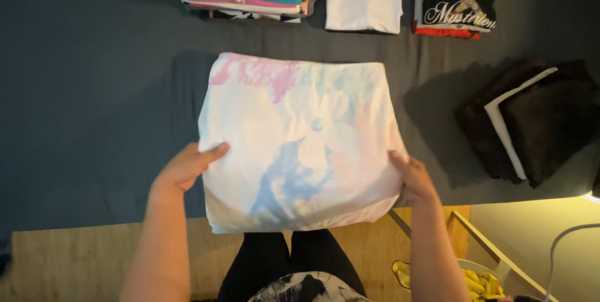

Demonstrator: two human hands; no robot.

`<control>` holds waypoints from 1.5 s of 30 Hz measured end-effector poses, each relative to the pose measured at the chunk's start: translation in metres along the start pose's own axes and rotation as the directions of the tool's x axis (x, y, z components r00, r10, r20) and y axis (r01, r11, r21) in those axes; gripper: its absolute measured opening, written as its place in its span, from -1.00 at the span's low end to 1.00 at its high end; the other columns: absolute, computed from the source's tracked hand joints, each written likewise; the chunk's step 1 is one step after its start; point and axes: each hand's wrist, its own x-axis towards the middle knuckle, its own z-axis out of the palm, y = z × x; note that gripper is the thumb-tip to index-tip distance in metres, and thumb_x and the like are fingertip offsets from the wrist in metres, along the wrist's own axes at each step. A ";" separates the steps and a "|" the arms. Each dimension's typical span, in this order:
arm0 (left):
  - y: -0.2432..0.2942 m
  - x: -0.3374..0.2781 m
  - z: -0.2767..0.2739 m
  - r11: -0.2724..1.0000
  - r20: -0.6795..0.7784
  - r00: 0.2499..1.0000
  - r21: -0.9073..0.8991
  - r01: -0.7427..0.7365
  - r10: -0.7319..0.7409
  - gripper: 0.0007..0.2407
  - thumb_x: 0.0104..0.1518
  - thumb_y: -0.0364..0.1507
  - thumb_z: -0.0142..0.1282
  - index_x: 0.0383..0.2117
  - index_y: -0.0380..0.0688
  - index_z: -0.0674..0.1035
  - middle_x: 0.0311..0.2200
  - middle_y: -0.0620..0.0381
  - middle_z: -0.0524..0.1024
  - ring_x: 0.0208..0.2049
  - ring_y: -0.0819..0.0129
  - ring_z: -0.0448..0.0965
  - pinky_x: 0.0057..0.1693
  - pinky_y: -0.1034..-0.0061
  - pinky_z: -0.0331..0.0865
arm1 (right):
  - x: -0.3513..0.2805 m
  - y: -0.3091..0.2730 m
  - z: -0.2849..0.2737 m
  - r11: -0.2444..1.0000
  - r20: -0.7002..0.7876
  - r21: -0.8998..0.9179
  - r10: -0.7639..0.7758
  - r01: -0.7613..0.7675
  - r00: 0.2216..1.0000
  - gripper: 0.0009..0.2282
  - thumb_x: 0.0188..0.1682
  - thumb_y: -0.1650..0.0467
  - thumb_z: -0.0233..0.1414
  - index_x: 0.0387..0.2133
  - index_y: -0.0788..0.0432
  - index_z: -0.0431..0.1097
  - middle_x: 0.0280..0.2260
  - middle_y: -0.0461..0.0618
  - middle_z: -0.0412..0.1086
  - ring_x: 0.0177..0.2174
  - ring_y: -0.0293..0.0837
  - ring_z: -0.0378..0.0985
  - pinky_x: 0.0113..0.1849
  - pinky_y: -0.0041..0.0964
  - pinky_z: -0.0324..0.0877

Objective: The person folds a tie-dye pillowcase, a yellow polo shirt, and a black t-shirt on a bed. They smooth each item before folding it into a compact rectangle and placing it on a stack of other folded clothes.

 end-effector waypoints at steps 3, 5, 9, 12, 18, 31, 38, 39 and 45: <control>0.029 -0.030 0.001 0.988 -0.002 0.988 -0.018 -0.154 0.154 -0.76 0.03 -0.36 0.42 -0.34 -0.32 0.69 -0.42 -0.07 0.63 -0.42 0.19 0.62 -0.23 0.32 0.50 | -0.026 -0.047 -0.012 0.983 -0.019 0.011 -0.184 0.184 0.983 -0.68 -0.02 0.28 0.29 -0.19 0.29 0.46 -0.42 0.13 0.48 -0.45 0.07 0.62 -0.39 0.07 0.50; 0.061 -0.049 -0.002 0.975 0.046 0.976 -0.071 -0.209 0.213 -0.73 0.13 -0.37 0.27 -0.19 -0.37 0.63 -0.33 -0.08 0.62 -0.40 0.28 0.58 -0.26 0.44 0.45 | -0.066 -0.112 -0.018 0.955 -0.014 0.022 -0.296 0.296 0.955 -0.71 0.04 0.27 0.19 -0.16 0.26 0.45 -0.33 0.07 0.46 -0.40 -0.09 0.53 -0.36 -0.15 0.45; 0.131 -0.093 0.007 0.837 0.067 0.846 -0.207 -0.506 0.529 -0.74 0.17 -0.18 0.23 -0.36 -0.13 0.59 -0.63 0.27 0.43 -0.76 0.74 0.14 -0.67 0.73 -0.05 | -0.145 -0.208 -0.029 0.749 0.023 0.111 -0.659 0.654 0.751 -0.53 0.03 0.05 0.18 -0.05 0.18 0.43 -0.17 -0.03 0.47 -0.28 -0.31 0.51 -0.23 -0.52 0.49; 0.167 -0.146 0.028 0.729 0.091 0.730 -0.217 -0.650 0.678 -0.56 0.16 -0.18 0.17 -0.06 -0.39 0.56 -0.18 -0.02 0.61 -0.27 0.45 0.58 -0.12 0.65 0.51 | -0.176 -0.227 -0.046 0.676 0.002 0.354 -0.692 0.646 0.722 -0.82 0.23 0.30 0.04 -0.11 0.17 0.44 -0.17 -0.08 0.53 -0.27 -0.31 0.60 -0.15 -0.47 0.56; 0.079 -0.109 0.005 0.845 0.047 0.844 -0.024 -0.534 0.535 -0.70 0.18 -0.36 0.16 -0.22 -0.50 0.63 -0.34 -0.12 0.61 -0.32 0.34 0.54 -0.09 0.53 0.45 | -0.133 -0.134 -0.046 0.834 -0.068 0.322 -0.452 0.449 0.889 -0.68 0.19 0.24 0.00 0.03 0.23 0.37 -0.08 -0.13 0.39 -0.17 -0.38 0.39 -0.05 -0.51 0.36; -0.021 -0.065 0.027 0.966 -0.078 0.996 0.259 -0.020 0.041 -0.28 0.04 -0.23 0.34 0.33 -0.32 0.30 0.21 -0.43 0.37 0.27 -0.29 0.33 0.27 -0.12 0.31 | -0.043 0.031 -0.006 0.985 -0.009 -0.151 -0.083 0.081 0.996 -0.43 0.02 0.08 0.21 0.17 0.20 0.37 0.03 0.28 0.38 -0.13 -0.01 0.46 -0.23 -0.09 0.47; 0.001 -0.054 0.032 0.869 -0.103 0.923 0.388 -0.307 0.372 -0.71 0.24 -0.16 0.24 -0.22 -0.15 0.62 -0.34 -0.04 0.61 -0.25 0.08 0.64 -0.14 0.24 0.48 | -0.056 0.006 0.017 0.904 -0.189 0.020 -0.415 0.426 0.890 -0.82 0.04 0.31 0.25 -0.31 0.11 0.43 -0.50 -0.12 0.33 -0.50 -0.26 0.35 -0.45 -0.43 0.28; 0.007 -0.064 0.033 0.853 -0.086 0.906 0.384 -0.354 0.415 -0.77 0.25 -0.22 0.24 -0.31 -0.14 0.61 -0.45 -0.02 0.59 -0.34 0.15 0.64 -0.17 0.28 0.47 | -0.073 -0.001 0.018 0.887 -0.219 0.133 -0.409 0.442 0.886 -0.85 0.07 0.33 0.22 -0.32 0.08 0.40 -0.51 -0.13 0.37 -0.54 -0.28 0.42 -0.47 -0.49 0.34; -0.030 -0.008 0.051 0.730 -0.276 0.850 0.662 -0.170 0.449 -0.67 0.30 -0.07 0.09 -0.24 -0.10 0.54 -0.29 -0.14 0.63 -0.12 -0.25 0.63 -0.08 0.01 0.46 | 0.011 0.051 0.000 0.903 -0.264 -0.255 -0.408 0.345 0.874 -0.77 0.07 0.13 0.20 -0.26 -0.01 0.48 -0.43 -0.07 0.45 -0.42 -0.19 0.45 -0.40 -0.22 0.33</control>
